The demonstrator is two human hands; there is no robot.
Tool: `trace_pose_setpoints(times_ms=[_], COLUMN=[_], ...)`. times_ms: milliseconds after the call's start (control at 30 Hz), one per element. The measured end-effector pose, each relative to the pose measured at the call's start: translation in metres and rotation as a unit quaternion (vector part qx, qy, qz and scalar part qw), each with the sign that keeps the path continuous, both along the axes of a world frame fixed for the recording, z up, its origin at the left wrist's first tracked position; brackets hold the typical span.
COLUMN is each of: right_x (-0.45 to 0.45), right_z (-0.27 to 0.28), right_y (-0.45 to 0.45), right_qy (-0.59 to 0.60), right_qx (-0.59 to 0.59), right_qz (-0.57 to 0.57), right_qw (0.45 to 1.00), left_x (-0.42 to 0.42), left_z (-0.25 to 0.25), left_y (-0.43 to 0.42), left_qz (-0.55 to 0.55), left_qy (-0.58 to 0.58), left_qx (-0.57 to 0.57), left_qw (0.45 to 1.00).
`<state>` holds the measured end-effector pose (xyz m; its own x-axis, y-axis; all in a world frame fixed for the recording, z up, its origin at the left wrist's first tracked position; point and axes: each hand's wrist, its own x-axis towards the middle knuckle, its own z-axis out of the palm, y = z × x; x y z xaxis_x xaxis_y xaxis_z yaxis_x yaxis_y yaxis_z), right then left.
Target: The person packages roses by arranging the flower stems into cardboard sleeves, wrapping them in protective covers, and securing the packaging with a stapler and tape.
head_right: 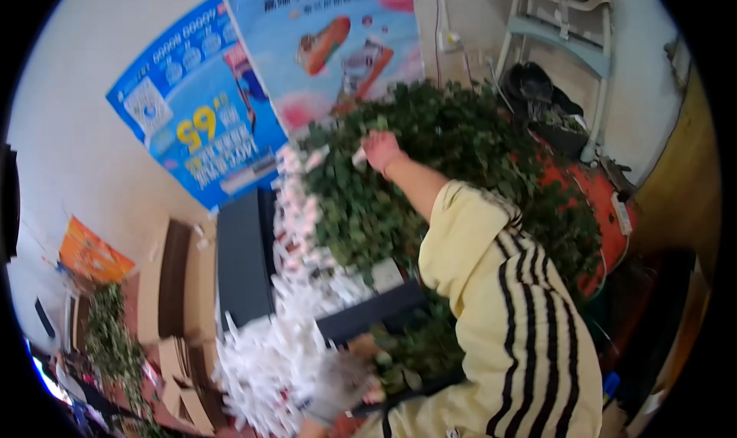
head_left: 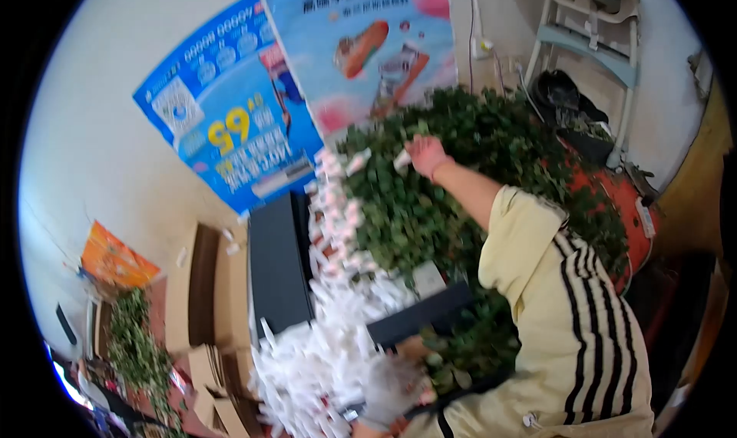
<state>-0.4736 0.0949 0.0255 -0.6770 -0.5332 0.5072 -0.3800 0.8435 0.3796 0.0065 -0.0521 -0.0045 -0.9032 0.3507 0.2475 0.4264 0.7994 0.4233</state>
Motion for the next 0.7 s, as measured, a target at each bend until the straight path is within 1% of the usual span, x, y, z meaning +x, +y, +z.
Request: trace_pose_setpoints(times_ms=[33,67,100,133,167,200,233,267,300,333,367,400,433,467,500,533,600,633,700], right_x=[-0.011,-0.011,-0.016,-0.032,-0.024,-0.014,-0.017,-0.014,-0.019,-0.015,-0.01,-0.035,-0.043,-0.063,-0.055,-0.05,-0.028,-0.021,-0.011], right_z=[0.002,0.011,0.001,-0.003,0.01,0.021,0.013,0.013,0.021,0.051,0.08,0.092,0.116,0.141,0.17,0.194,0.239,0.252,0.262], right_y=[-0.003,-0.004,-0.004,-0.008,-0.004,0.0,0.012,0.026,0.042,0.057,0.076,0.105,0.131,0.162,0.186,0.199,0.191,0.178,0.138], right_qy=[-0.061,-0.139,-0.092,-0.184,-0.203,-0.225,-0.093,0.039,0.009,-0.02,0.007,0.09,0.066,0.088,0.112,0.197,0.208,0.199,0.254], right_qx=[0.048,0.043,0.033,0.031,0.044,0.058,0.045,0.035,-0.071,-0.176,-0.266,-0.291,-0.371,-0.444,-0.503,-0.55,-0.644,-0.642,-0.519], right_qz=[-0.044,-0.05,-0.076,-0.121,-0.111,-0.098,-0.065,-0.03,-0.039,-0.045,-0.043,-0.024,-0.089,-0.103,-0.097,-0.051,0.065,0.07,0.157], right_qw=[0.996,0.988,0.992,0.975,0.972,0.968,0.993,0.998,0.997,0.983,0.963,0.952,0.922,0.886,0.851,0.81,0.733,0.737,0.801], left_x=[-0.008,-0.009,-0.004,-0.001,-0.005,-0.007,-0.007,-0.006,-0.007,-0.006,-0.005,-0.009,-0.012,-0.011,-0.009,-0.009,-0.01,-0.01,-0.015], left_z=[0.006,0.015,0.019,0.024,0.032,0.034,0.035,0.034,0.035,0.035,0.037,0.041,0.046,0.046,0.045,0.044,0.041,0.038,0.047], left_y=[-0.001,0.001,0.009,0.014,0.016,0.015,0.014,0.014,0.012,0.013,0.013,0.012,0.011,0.011,0.011,0.01,0.008,0.008,0.007], left_qz=[-0.004,-0.008,0.033,0.073,0.057,0.052,0.05,0.047,0.025,0.025,0.026,0.028,0.017,0.023,0.026,0.03,0.035,0.033,0.03], left_qy=[-0.048,-0.105,-0.081,-0.063,-0.042,-0.045,-0.059,-0.075,-0.038,-0.046,-0.058,-0.064,-0.072,-0.073,-0.072,-0.07,-0.064,-0.059,-0.081], left_qx=[-0.004,-0.005,0.054,0.118,0.13,0.13,0.111,0.093,0.061,0.067,0.093,0.118,0.088,0.092,0.091,0.09,0.093,0.094,0.097], left_qw=[0.999,0.994,0.995,0.988,0.989,0.989,0.991,0.992,0.997,0.996,0.994,0.991,0.993,0.993,0.993,0.993,0.993,0.993,0.992])
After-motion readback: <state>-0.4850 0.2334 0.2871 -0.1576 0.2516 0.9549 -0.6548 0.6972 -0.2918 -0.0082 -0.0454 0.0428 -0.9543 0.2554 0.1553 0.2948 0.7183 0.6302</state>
